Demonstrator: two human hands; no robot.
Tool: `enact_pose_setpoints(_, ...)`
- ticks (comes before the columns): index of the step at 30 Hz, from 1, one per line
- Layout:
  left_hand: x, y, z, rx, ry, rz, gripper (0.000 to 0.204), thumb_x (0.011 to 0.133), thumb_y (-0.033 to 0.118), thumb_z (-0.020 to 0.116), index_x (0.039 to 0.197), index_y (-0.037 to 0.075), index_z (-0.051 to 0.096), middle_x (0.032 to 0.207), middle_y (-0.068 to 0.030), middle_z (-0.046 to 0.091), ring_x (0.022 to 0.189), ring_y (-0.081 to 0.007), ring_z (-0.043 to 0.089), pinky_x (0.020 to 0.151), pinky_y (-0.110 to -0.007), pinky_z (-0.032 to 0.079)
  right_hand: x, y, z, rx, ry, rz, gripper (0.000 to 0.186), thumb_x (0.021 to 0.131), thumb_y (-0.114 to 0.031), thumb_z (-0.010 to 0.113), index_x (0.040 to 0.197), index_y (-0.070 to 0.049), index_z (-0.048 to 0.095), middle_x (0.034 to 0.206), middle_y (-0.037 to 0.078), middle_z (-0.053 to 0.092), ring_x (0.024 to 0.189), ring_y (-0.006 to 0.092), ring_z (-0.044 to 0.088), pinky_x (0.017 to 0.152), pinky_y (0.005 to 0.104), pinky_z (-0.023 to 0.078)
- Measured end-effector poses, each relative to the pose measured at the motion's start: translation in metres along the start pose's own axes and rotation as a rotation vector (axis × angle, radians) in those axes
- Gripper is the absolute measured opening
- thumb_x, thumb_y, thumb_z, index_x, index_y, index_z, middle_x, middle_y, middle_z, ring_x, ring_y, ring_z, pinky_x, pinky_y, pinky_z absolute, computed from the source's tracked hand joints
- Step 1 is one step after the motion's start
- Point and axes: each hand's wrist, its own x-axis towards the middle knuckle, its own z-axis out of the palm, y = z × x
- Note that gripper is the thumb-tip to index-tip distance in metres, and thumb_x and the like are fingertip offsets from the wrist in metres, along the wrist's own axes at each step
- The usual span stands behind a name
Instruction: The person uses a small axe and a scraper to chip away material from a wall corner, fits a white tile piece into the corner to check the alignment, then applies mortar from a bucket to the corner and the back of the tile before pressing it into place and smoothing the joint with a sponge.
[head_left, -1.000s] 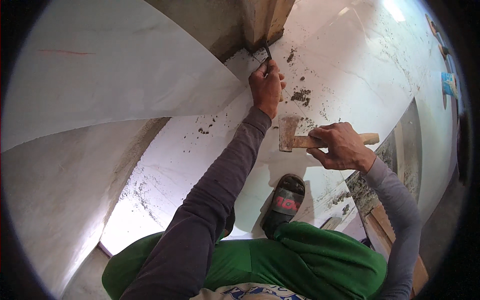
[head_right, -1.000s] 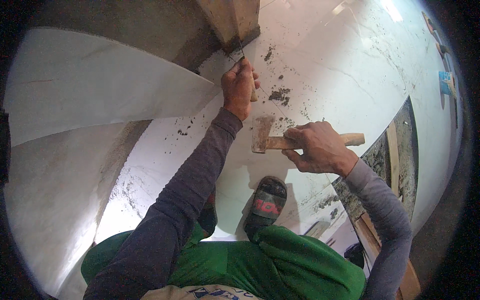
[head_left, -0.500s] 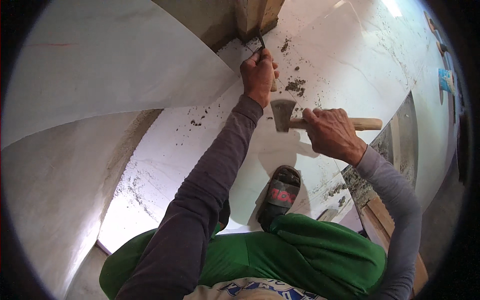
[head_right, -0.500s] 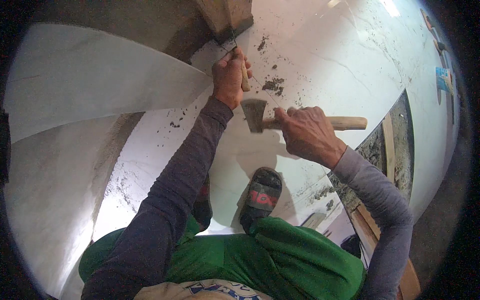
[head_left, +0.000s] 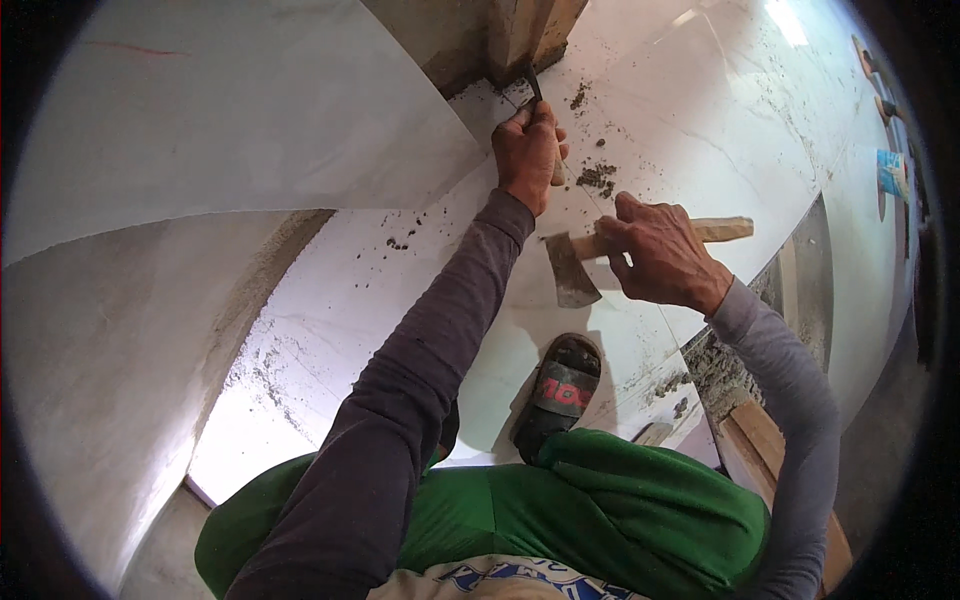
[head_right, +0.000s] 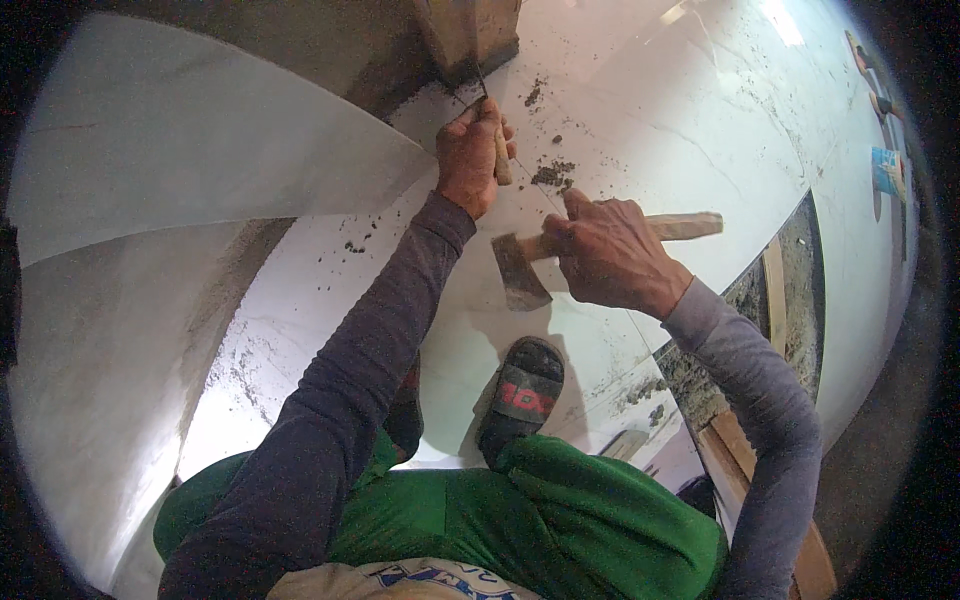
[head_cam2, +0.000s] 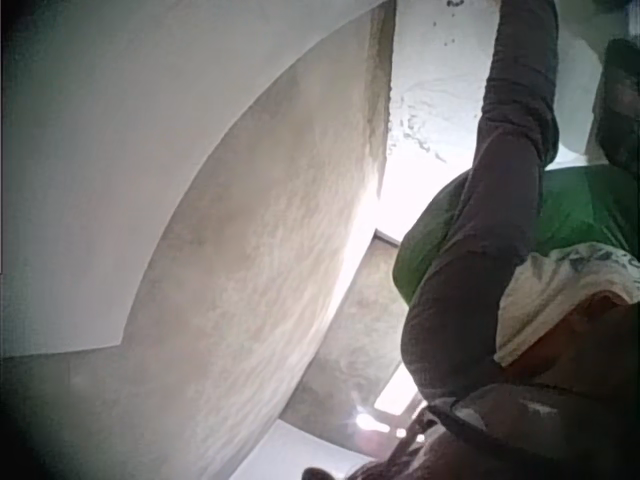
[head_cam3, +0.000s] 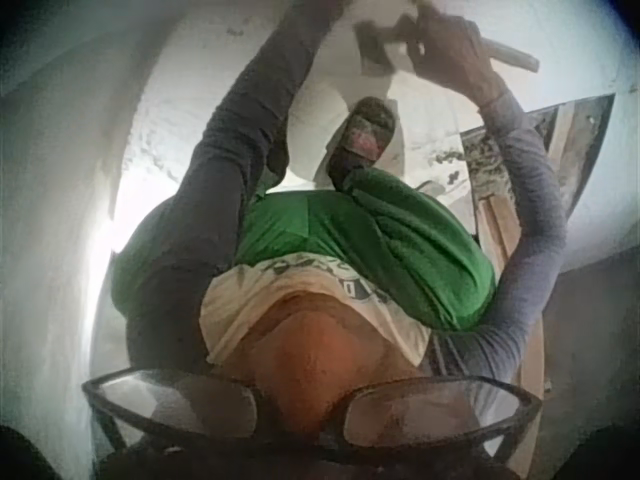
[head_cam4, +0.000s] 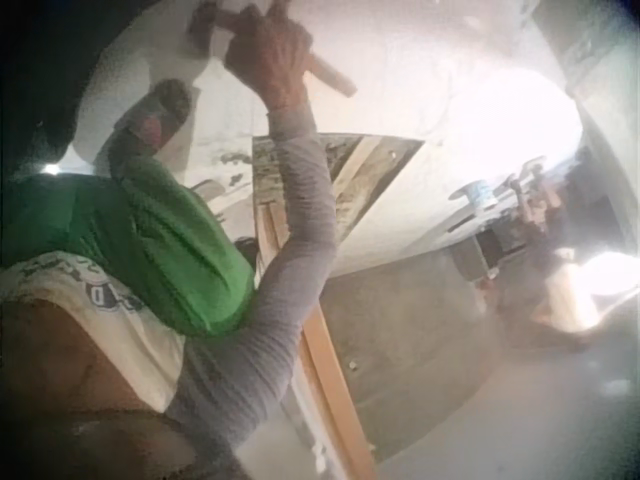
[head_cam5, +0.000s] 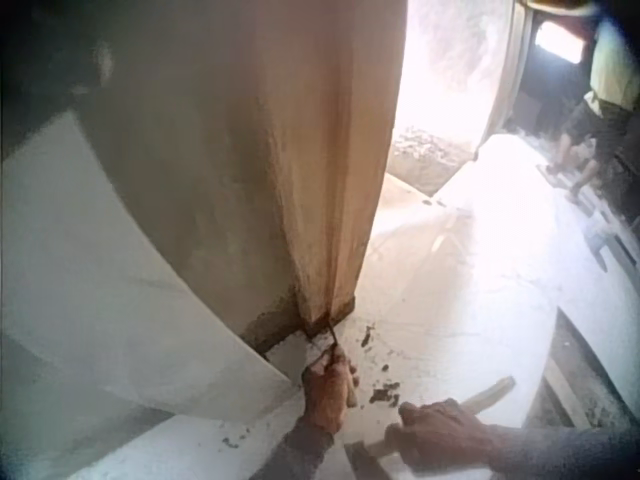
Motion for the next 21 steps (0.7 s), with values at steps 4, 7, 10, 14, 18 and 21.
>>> enact_pose_setpoints(4,0.001,0.000,0.000,0.000,0.015,-0.023,0.024,0.104,0.029,0.064,0.097,0.006,0.062,0.089,-0.0007,0.059,0.080,-0.0116,0.060,0.065,-0.029,0.053,0.012,0.004,-0.013,0.012,-0.173,-0.064,0.017,0.078,-0.012,0.071,0.095,-0.008,0.070,0.091,0.012,0.060,0.076,0.0315,0.065,0.065,0.0459,0.051)
enact_pose_setpoints(7,0.001,0.000,-0.002,-0.003,-0.011,-0.012,0.024,0.103,0.030,0.064,0.099,0.006,0.063,0.089,-0.0005,0.059,0.080,-0.0118,0.061,0.066,-0.029,0.053,0.020,0.013,-0.012,0.027,-0.071,0.008,0.018,0.077,-0.013,0.070,0.094,-0.009,0.071,0.094,0.012,0.062,0.077,0.0316,0.066,0.068,0.0459,0.055)
enact_pose_setpoints(10,0.001,0.001,-0.005,-0.014,0.010,-0.009,0.025,0.103,0.030,0.065,0.102,0.006,0.064,0.090,-0.0005,0.059,0.080,-0.0120,0.061,0.066,-0.029,0.053,0.022,0.008,-0.018,0.075,0.034,0.097,0.020,0.074,-0.012,0.070,0.093,-0.009,0.072,0.093,0.011,0.063,0.080,0.0324,0.068,0.070,0.0455,0.056)
enact_pose_setpoints(14,0.003,0.003,-0.003,0.010,0.005,-0.034,0.027,0.103,0.032,0.067,0.105,0.005,0.064,0.091,-0.0009,0.059,0.080,-0.0125,0.061,0.067,-0.029,0.054,0.023,0.007,-0.022,0.021,-0.233,-0.098,0.011,0.078,-0.008,0.067,0.088,-0.008,0.073,0.088,0.010,0.063,0.083,0.0303,0.070,0.070,0.0445,0.056)
enact_pose_setpoints(18,0.003,0.001,-0.002,-0.072,0.008,0.014,0.025,0.104,0.028,0.065,0.101,0.003,0.065,0.088,-0.0017,0.059,0.074,-0.0123,0.058,0.064,-0.030,0.052,0.027,0.014,-0.025,0.061,0.033,0.115,0.014,0.073,-0.010,0.068,0.086,-0.010,0.073,0.091,0.010,0.066,0.082,0.0314,0.069,0.072,0.0459,0.057)
enact_pose_setpoints(21,0.004,0.002,-0.009,-0.058,-0.023,-0.006,0.029,0.102,0.033,0.069,0.108,0.005,0.065,0.094,-0.0014,0.060,0.081,-0.0140,0.061,0.070,-0.031,0.054,0.028,0.018,-0.028,0.037,-0.209,-0.093,0.012,0.076,-0.011,0.068,0.087,-0.010,0.073,0.090,0.012,0.065,0.082,0.0327,0.068,0.071,0.0473,0.056)
